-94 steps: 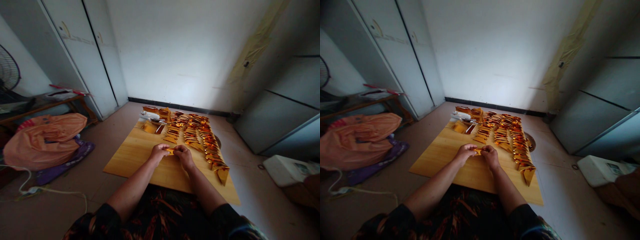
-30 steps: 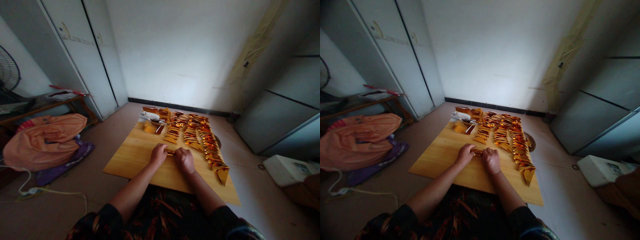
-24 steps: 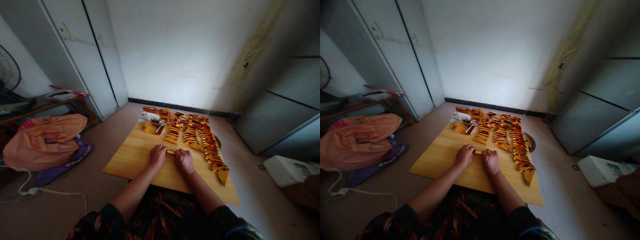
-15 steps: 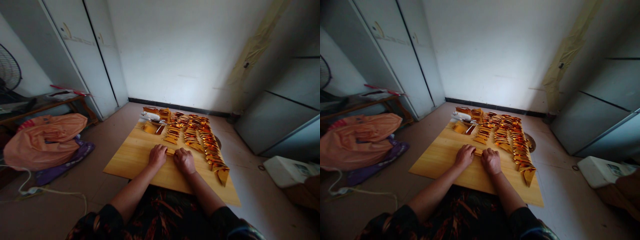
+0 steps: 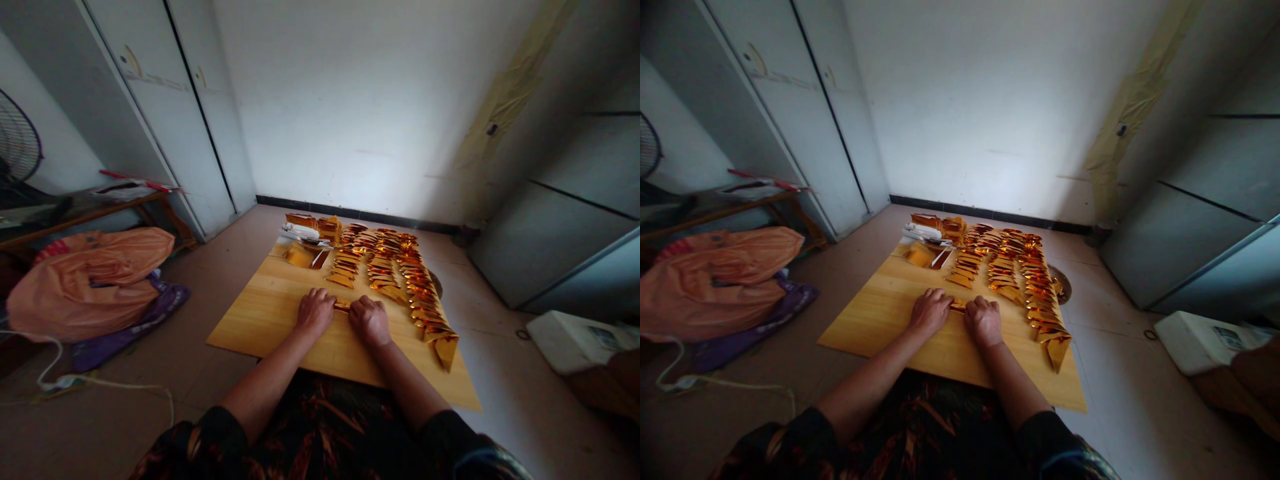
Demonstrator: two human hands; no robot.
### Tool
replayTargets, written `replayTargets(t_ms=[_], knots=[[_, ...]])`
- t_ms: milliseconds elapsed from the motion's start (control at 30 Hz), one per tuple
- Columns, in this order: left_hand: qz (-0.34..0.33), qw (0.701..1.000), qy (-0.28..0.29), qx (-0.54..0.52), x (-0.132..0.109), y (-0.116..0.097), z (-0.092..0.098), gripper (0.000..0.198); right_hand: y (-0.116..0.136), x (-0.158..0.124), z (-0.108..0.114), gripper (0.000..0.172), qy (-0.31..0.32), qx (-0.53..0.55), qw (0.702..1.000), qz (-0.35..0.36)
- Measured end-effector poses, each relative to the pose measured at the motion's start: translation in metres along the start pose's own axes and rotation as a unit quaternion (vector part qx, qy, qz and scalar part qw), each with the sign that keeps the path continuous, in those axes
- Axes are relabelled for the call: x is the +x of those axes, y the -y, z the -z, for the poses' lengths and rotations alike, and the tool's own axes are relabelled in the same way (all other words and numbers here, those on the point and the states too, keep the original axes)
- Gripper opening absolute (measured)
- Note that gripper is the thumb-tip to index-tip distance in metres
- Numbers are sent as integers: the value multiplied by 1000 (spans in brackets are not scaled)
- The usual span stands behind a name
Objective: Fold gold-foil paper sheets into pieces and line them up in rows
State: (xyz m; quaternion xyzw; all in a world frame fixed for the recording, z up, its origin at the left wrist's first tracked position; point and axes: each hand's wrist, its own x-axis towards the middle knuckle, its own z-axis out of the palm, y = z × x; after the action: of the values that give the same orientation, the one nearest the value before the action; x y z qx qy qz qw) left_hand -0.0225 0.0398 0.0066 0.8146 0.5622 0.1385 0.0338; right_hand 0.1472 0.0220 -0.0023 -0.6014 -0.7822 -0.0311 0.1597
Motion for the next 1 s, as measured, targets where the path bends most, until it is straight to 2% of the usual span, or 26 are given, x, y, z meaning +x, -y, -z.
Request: replayTargets(t_ms=[167, 300, 400, 700, 867, 1000], knots=[[-3, 1000, 8, 20, 0, 0, 1, 30, 2, 1, 4, 20, 16, -23, 1000, -1], [4, 1000, 4, 4, 1, 0, -1, 29, 7, 6, 5, 23, 16, -19, 999, 29], [17, 1000, 2, -9, 0, 0, -1, 29, 10, 10, 5, 24, 40, -20, 998, 42], [19, 1000, 1, -19, 2, 7, -1, 27, -3, 3, 1, 24, 31, -22, 999, 11], [0, 997, -17, -75, 6, 14, -6, 20, -3, 4, -1, 19, 22, -13, 1000, -10], [16, 993, -21, -111, 8, 18, -10, 15, -3, 6, -2, 18, 14, 10, 1000, -25]])
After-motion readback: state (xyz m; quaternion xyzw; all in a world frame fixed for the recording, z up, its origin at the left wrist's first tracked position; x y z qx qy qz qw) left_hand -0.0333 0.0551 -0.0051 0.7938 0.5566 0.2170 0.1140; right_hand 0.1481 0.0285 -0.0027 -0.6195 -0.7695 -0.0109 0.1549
